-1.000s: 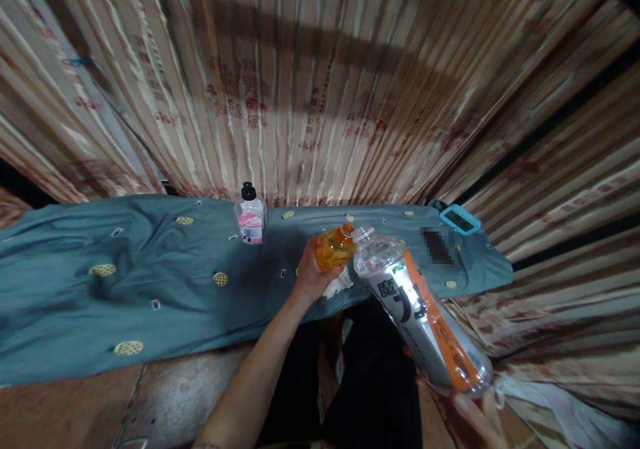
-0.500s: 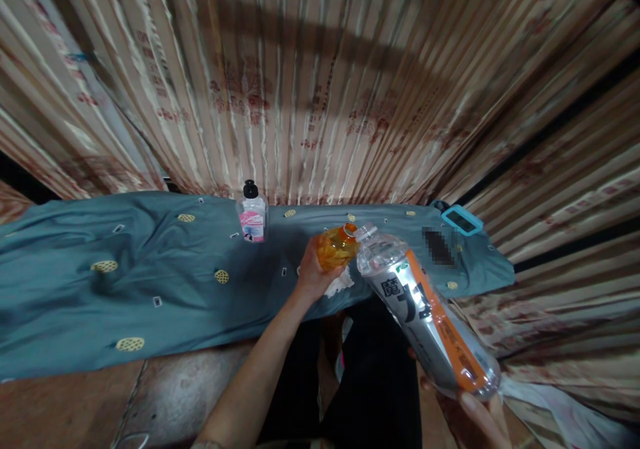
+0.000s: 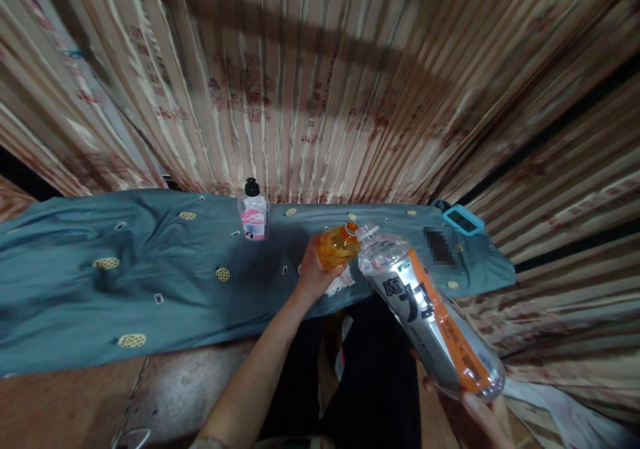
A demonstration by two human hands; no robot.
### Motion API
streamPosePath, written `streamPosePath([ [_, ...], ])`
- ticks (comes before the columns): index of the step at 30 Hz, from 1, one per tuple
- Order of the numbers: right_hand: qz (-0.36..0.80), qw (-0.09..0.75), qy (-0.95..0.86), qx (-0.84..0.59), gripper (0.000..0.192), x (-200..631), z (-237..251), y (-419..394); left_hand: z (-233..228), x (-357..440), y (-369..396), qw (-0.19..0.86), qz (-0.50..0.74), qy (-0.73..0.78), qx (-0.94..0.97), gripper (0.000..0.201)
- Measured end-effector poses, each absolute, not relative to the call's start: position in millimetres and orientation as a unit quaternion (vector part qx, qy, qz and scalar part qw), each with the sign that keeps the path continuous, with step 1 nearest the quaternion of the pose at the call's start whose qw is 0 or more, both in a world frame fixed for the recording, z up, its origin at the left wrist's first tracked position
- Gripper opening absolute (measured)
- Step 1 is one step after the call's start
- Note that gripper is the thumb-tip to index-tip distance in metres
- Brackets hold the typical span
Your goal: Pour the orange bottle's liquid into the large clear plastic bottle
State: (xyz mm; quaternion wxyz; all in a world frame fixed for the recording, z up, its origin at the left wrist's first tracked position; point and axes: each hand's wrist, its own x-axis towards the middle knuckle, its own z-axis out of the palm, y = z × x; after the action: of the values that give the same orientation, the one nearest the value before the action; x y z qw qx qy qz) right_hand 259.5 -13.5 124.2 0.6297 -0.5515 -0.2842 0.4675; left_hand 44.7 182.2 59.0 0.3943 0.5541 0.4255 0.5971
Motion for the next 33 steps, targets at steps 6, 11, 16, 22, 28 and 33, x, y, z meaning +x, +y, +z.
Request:
streamPosePath([
  [6, 0.454, 0.637, -0.254, -0.569, 0.061, 252.3, 129.5, -12.9, 58.7, 44.3, 182.9, 0.38, 0.595, 0.433, 0.56, 0.063],
  [11, 0.442, 0.63, -0.256, -0.585, 0.063, 248.8, 132.7, -13.4, 60.0, 45.1, 184.3, 0.379, 0.596, 0.437, 0.557, 0.064],
  [16, 0.43, 0.621, -0.283, -0.591, 0.043, 251.4, 129.8, -13.3, 60.5, 45.6, 185.4, 0.373, 0.598, 0.443, 0.555, 0.064],
  [22, 0.425, 0.609, -0.288, -0.604, 0.047, 253.3, 127.1, -12.9, 62.1, 45.2, 185.9, 0.36, 0.597, 0.453, 0.556, 0.065],
  [28, 0.421, 0.615, -0.283, -0.603, 0.045, 252.2, 128.6, -11.3, 69.2, 47.4, 183.8, 0.361, 0.595, 0.46, 0.552, 0.062],
  [33, 0.417, 0.618, -0.283, -0.604, 0.043, 252.3, 132.0, -10.9, 74.9, 51.3, 183.9, 0.371, 0.596, 0.463, 0.541, 0.062],
])
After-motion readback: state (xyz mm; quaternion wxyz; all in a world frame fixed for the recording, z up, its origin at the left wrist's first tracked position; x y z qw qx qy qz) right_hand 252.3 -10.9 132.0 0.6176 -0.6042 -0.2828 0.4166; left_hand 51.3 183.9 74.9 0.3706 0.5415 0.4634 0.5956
